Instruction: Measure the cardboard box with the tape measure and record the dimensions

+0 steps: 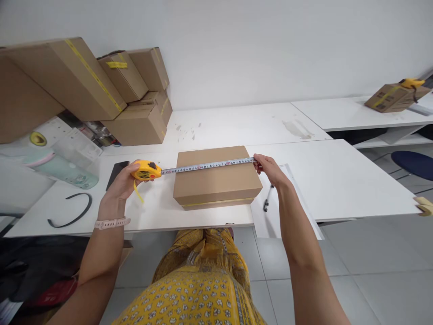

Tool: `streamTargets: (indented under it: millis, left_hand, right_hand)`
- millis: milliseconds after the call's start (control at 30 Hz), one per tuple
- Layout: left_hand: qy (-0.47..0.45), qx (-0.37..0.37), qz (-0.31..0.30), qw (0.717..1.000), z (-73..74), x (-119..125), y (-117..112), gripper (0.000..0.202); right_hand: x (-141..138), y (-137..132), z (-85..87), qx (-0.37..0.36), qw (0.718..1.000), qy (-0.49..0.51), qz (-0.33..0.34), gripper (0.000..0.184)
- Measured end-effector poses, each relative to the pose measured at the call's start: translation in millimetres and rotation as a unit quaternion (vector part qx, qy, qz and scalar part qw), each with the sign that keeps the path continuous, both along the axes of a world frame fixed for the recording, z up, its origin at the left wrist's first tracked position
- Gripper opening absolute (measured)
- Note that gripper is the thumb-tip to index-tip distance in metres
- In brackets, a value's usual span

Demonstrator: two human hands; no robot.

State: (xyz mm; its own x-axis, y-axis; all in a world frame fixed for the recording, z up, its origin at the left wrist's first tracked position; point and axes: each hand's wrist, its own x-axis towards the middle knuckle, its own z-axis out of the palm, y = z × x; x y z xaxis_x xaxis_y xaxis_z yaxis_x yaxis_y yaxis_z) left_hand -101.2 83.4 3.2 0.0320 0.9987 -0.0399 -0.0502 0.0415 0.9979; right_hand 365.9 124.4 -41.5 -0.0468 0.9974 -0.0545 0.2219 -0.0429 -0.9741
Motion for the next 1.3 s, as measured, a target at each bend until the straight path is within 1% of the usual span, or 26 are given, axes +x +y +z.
streamTargets:
  millis: [133,233,333,433,567,667,767,967,1067,1167,1233,1300]
  left_hand:
    - [0.001,0.008,-0.04,0.999,-0.9,9.6,5.3,0.035]
    - [0.004,0.016,-0.065,0.998,-1.9,18.1,8.2,0.034]
    - [0.0,0.02,-0.07,0.997,-3.2,20.9,10.3,0.033]
    - [-0.004,0.019,-0.083,0.996,-3.9,19.0,11.3,0.033]
    - [0.004,0.017,-0.112,0.994,-4.3,14.9,13.1,0.035]
    - [0.008,0.017,-0.127,0.992,-6.2,11.8,15.0,0.038]
    - [0.003,0.022,-0.133,0.991,-8.6,9.8,15.9,0.036]
    - [-0.007,0.023,-0.13,0.991,-9.1,12.1,14.6,0.033]
    - [0.002,0.023,-0.12,0.992,-5.1,15.2,14.2,0.032]
    - [0.019,0.025,-0.11,0.993,6.6,18.4,7.3,0.034]
    - [0.03,0.03,-0.115,0.992,18.0,22.3,-6.6,0.036]
    - [0.029,0.029,-0.141,0.989,27.8,30.7,-29.7,0.04]
  right_hand:
    - [-13.8,-6.0,5.1,0.019,0.996,-0.083,0.009,0.049]
    - [-20.5,-7.9,8.2,0.022,0.993,-0.114,0.019,0.049]
    - [-23.6,-9.9,7.8,0.004,0.993,-0.115,0.025,0.053]
    - [-24.9,-12.7,6.8,-0.033,0.995,-0.091,0.035,0.059]
    - [-27.4,-16.3,8.0,-0.062,0.995,-0.071,0.037,0.06]
    - [-28.7,-17.9,11.1,-0.058,0.994,-0.087,0.037,0.058]
    - [-28.3,-18.1,15.3,-0.034,0.991,-0.118,0.048,0.057]
    - [-27.7,-16.2,24.2,-0.01,0.986,-0.143,0.08,0.054]
    - [-28.3,-14.9,26.6,-0.013,0.984,-0.154,0.088,0.053]
    - [-24.7,-14.1,30.1,-0.016,0.979,-0.185,0.087,0.051]
    - [-19.3,-14.4,35.6,-0.002,0.974,-0.214,0.071,0.049]
    - [-14.3,-14.7,44.8,0.033,0.974,-0.22,0.034,0.048]
